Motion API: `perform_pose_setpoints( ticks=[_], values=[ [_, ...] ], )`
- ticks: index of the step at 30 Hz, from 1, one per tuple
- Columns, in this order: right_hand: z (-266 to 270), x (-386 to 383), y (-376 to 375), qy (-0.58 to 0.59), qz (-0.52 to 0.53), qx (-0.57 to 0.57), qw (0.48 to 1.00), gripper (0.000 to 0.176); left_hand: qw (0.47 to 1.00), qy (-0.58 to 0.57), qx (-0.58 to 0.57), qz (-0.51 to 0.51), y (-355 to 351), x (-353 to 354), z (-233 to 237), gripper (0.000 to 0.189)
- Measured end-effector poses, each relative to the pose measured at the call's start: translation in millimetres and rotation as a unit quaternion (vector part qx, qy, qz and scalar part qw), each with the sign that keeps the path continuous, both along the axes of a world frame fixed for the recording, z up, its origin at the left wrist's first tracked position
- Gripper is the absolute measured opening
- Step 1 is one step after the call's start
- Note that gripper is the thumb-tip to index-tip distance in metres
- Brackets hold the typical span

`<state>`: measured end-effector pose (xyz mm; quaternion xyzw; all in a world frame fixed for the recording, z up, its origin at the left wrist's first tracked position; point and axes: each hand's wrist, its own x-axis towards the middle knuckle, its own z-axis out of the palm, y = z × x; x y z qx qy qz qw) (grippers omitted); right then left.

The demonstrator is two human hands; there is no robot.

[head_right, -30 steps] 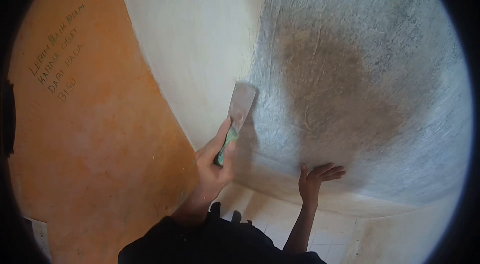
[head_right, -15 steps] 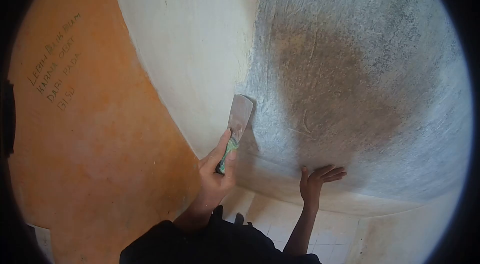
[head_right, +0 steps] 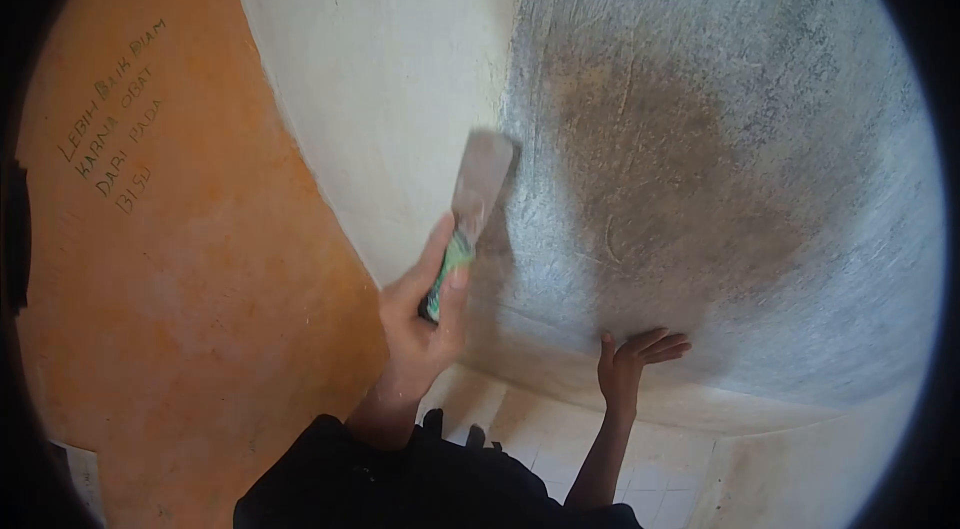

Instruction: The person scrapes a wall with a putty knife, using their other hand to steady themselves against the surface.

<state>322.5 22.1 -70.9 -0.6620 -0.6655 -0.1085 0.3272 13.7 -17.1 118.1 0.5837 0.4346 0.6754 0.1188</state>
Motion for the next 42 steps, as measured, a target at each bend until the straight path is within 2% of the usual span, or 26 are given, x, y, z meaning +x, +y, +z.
perform_pose_setpoints(
  ticks=[2, 5, 8, 10, 13, 16, 19, 21, 23, 25, 28, 31, 37, 40, 42],
  values=[
    [0, 0, -2, 0.014, -0.001, -0.002, 1.000, 0.109, 0.999, 0.027, 0.030, 0.017, -3, 2, -11, 0.040],
    [0, -3, 2, 0.009, -0.001, -0.001, 1.000, 0.108, 0.999, -0.021, -0.029, -0.004, -5, 7, -13, 0.040],
    [1, -1, 1, -0.014, 0.002, 0.022, 1.000, 0.107, 0.999, -0.005, 0.028, 0.014, 0, 6, -2, 0.041],
    [0, -3, -1, -0.012, -0.006, 0.038, 0.999, 0.106, 1.000, -0.017, -0.007, -0.005, -6, 1, -10, 0.042],
    [2, -6, 2, 0.027, 0.004, 0.004, 1.000, 0.108, 1.000, 0.016, 0.011, 0.019, 0, 2, -5, 0.042],
    [2, -1, 1, -0.012, 0.003, 0.012, 1.000, 0.109, 0.997, -0.034, -0.064, -0.021, -11, 2, 15, 0.043],
    [-1, -1, 0, 0.003, 0.004, 0.012, 1.000, 0.108, 1.000, -0.022, 0.011, 0.005, -4, 2, -6, 0.043],
    [-1, -3, 2, 0.000, 0.002, 0.019, 1.000, 0.108, 1.000, -0.008, 0.020, 0.011, 1, 3, -3, 0.043],
    [0, -2, 0, -0.008, 0.002, 0.015, 1.000, 0.107, 1.000, -0.001, 0.018, 0.019, -5, 3, 1, 0.043],
    [1, -2, 1, -0.015, 0.001, 0.017, 1.000, 0.107, 0.998, -0.035, -0.052, -0.010, -10, -1, 5, 0.043],
    [2, -3, 3, 0.005, 0.011, 0.022, 1.000, 0.107, 1.000, -0.003, 0.011, 0.004, -3, -1, -8, 0.042],
    [0, -3, 1, -0.004, 0.005, 0.021, 1.000, 0.108, 1.000, -0.014, 0.009, 0.002, 0, 1, 8, 0.042],
    [0, -2, 4, -0.004, 0.004, 0.019, 1.000, 0.108, 1.000, -0.016, 0.002, 0.009, 0, 3, 4, 0.043],
    [2, -2, 1, -0.002, 0.013, 0.022, 1.000, 0.107, 0.999, -0.035, -0.021, -0.018, -2, 4, 29, 0.043],
    [2, -1, 1, 0.002, 0.011, 0.011, 1.000, 0.107, 1.000, -0.020, 0.011, 0.005, 3, 3, 14, 0.043]
  ],
)
